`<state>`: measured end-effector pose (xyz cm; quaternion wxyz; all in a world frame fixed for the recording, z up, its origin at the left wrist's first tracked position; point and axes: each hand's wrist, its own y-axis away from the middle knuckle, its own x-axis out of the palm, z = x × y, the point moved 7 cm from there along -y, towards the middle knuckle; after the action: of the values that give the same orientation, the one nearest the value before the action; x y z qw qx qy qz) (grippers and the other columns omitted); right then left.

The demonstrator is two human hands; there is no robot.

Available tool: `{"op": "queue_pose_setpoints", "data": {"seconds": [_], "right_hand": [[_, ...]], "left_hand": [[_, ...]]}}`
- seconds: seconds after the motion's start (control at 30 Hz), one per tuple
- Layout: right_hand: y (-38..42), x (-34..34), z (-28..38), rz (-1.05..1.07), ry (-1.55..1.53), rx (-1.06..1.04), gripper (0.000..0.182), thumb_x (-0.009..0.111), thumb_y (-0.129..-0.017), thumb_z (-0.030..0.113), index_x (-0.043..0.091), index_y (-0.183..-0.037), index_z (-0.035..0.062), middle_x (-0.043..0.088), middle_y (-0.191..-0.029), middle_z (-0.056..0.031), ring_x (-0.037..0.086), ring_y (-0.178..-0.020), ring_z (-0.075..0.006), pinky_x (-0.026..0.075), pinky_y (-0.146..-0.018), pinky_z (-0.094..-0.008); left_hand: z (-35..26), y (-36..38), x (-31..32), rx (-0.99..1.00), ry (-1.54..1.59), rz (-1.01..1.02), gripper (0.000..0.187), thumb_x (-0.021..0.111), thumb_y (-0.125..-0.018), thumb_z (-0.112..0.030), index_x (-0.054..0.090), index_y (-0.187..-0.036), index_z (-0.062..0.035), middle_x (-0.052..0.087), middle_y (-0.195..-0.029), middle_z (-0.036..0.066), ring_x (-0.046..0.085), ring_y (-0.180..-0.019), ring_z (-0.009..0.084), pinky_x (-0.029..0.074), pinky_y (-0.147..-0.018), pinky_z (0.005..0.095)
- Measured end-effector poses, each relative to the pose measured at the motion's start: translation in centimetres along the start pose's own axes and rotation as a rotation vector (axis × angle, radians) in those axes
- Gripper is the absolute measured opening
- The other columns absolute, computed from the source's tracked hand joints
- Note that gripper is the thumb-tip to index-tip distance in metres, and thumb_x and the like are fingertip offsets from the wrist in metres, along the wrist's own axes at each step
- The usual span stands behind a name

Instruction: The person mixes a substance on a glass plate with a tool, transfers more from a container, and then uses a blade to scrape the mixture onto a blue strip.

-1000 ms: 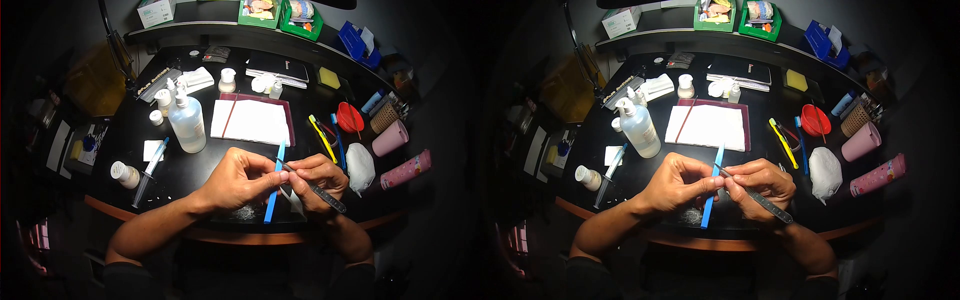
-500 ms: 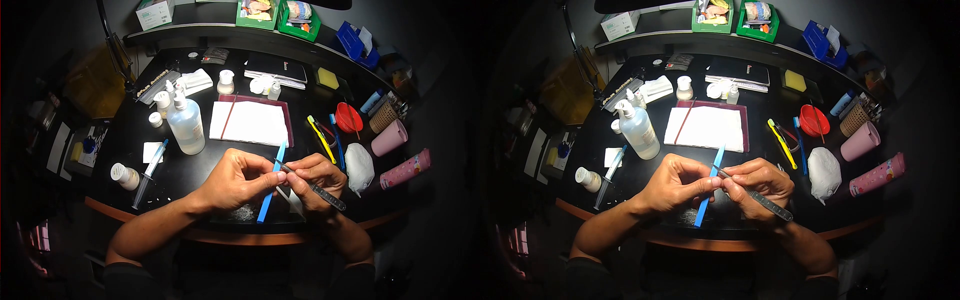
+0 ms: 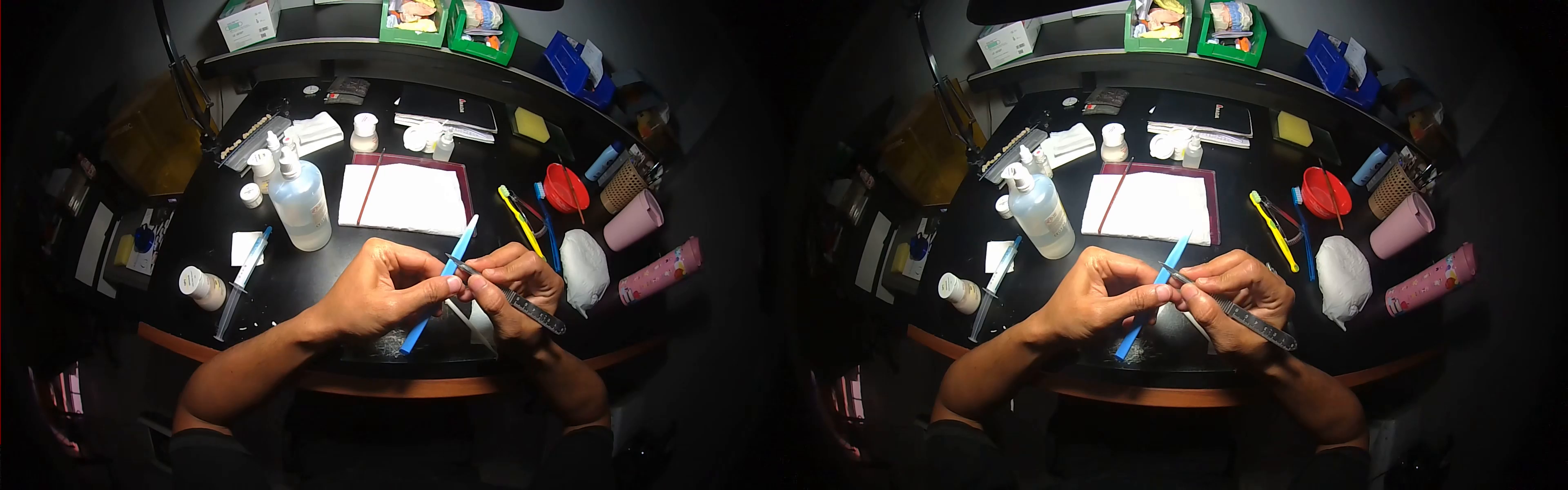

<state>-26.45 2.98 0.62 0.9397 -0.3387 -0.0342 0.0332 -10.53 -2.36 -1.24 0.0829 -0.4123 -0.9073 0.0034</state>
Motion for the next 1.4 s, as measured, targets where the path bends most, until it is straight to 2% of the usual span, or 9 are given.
{"op": "queue_pose_setpoints", "data": {"seconds": [0.47, 0.57, 0.6, 0.67, 0.9, 1.1, 1.13, 1.23, 1.4], "right_hand": [[0.3, 0.0, -0.1, 0.023, 0.004, -0.019, 0.014, 0.069, -0.091, -0.014, 0.064, -0.099, -0.0032, 0.070, -0.105, -0.0223, 0.076, -0.094, -0.0221, 0.066, -0.081, -0.0298], [0.2, 0.0, -0.1, 0.035, 0.018, -0.025, 0.013, 0.069, -0.091, -0.013, 0.064, -0.098, -0.0032, 0.069, -0.104, -0.0221, 0.076, -0.094, -0.0224, 0.066, -0.082, -0.0295], [0.3, 0.0, -0.1, 0.039, 0.023, -0.026, 0.013, 0.069, -0.091, -0.012, 0.064, -0.098, -0.0032, 0.069, -0.104, -0.0220, 0.076, -0.094, -0.0225, 0.067, -0.082, -0.0294], [0.3, -0.1, -0.2, 0.028, 0.007, -0.010, 0.012, 0.069, -0.091, -0.012, 0.063, -0.097, -0.0033, 0.069, -0.104, -0.0216, 0.076, -0.095, -0.0228, 0.067, -0.083, -0.0293], [0.0, 0.1, 0.5, -0.119, -0.031, 0.028, 0.011, 0.068, -0.091, -0.012, 0.062, -0.095, -0.0037, 0.067, -0.103, -0.0208, 0.076, -0.095, -0.0233, 0.067, -0.079, -0.0296], [-0.3, 1.0, 1.7, 0.140, 0.329, -0.212, 0.013, 0.068, -0.090, -0.014, 0.062, -0.093, -0.0033, 0.067, -0.102, -0.0206, 0.077, -0.094, -0.0240, 0.067, -0.077, -0.0293], [0.1, 0.6, 0.7, 0.004, 0.189, -0.051, 0.013, 0.068, -0.089, -0.014, 0.062, -0.093, -0.0034, 0.067, -0.102, -0.0202, 0.077, -0.095, -0.0240, 0.066, -0.076, -0.0285], [0.3, -0.1, 0.0, -0.183, 0.089, 0.068, 0.014, 0.069, -0.088, -0.014, 0.062, -0.093, -0.0029, 0.067, -0.102, -0.0201, 0.076, -0.092, -0.0215, 0.066, -0.074, -0.0275], [0.1, 0.4, 0.5, 0.138, 0.244, -0.153, 0.010, 0.066, -0.094, -0.010, 0.059, -0.100, -0.0058, 0.061, -0.113, -0.0203, 0.076, -0.100, -0.0272, 0.070, -0.073, -0.0264]], "left_hand": [[0.1, 0.1, 0.0, -0.024, -0.017, 0.001, 0.020, 0.076, -0.099, -0.019, 0.080, -0.099, 0.0005, 0.074, -0.078, 0.003, 0.064, -0.070, 0.0041, 0.048, -0.062, 0.0201], [0.3, 0.0, 0.0, 0.017, -0.021, -0.006, 0.022, 0.076, -0.099, -0.021, 0.080, -0.102, 0.0001, 0.071, -0.074, 0.002, 0.058, -0.059, 0.0040, 0.043, -0.054, 0.0203], [0.2, 0.0, 0.0, 0.002, -0.037, -0.006, 0.021, 0.076, -0.099, -0.021, 0.080, -0.101, 0.0000, 0.072, -0.075, 0.002, 0.060, -0.063, 0.0040, 0.045, -0.057, 0.0203], [0.0, 0.0, -0.2, -0.029, -0.069, -0.007, 0.020, 0.075, -0.100, -0.020, 0.080, -0.100, -0.0004, 0.074, -0.079, 0.003, 0.063, -0.070, 0.0039, 0.048, -0.062, 0.0203], [0.0, -0.2, 0.0, -0.007, -0.045, 0.003, 0.020, 0.075, -0.100, -0.021, 0.080, -0.101, -0.0015, 0.072, -0.076, 0.000, 0.060, -0.067, 0.0023, 0.044, -0.059, 0.0198], [0.5, -0.2, -0.6, -0.030, -0.123, -0.026, 0.022, 0.074, -0.101, -0.021, 0.080, -0.102, -0.0002, 0.071, -0.074, -0.001, 0.057, -0.065, 0.0012, 0.041, -0.056, 0.0201], [0.3, -0.2, -0.4, -0.024, -0.106, -0.027, 0.022, 0.074, -0.101, -0.021, 0.080, -0.102, 0.0001, 0.070, -0.074, -0.001, 0.057, -0.065, 0.0012, 0.041, -0.056, 0.0202], [0.4, -0.3, -0.2, -0.023, -0.101, -0.015, 0.023, 0.074, -0.101, -0.022, 0.080, -0.101, 0.0004, 0.070, -0.074, -0.001, 0.057, -0.065, 0.0015, 0.042, -0.057, 0.0205], [0.3, -0.2, -0.3, -0.037, -0.113, 0.005, 0.022, 0.074, -0.101, -0.021, 0.080, -0.102, 0.0002, 0.070, -0.075, -0.001, 0.058, -0.065, 0.0020, 0.043, -0.058, 0.0205]]}}
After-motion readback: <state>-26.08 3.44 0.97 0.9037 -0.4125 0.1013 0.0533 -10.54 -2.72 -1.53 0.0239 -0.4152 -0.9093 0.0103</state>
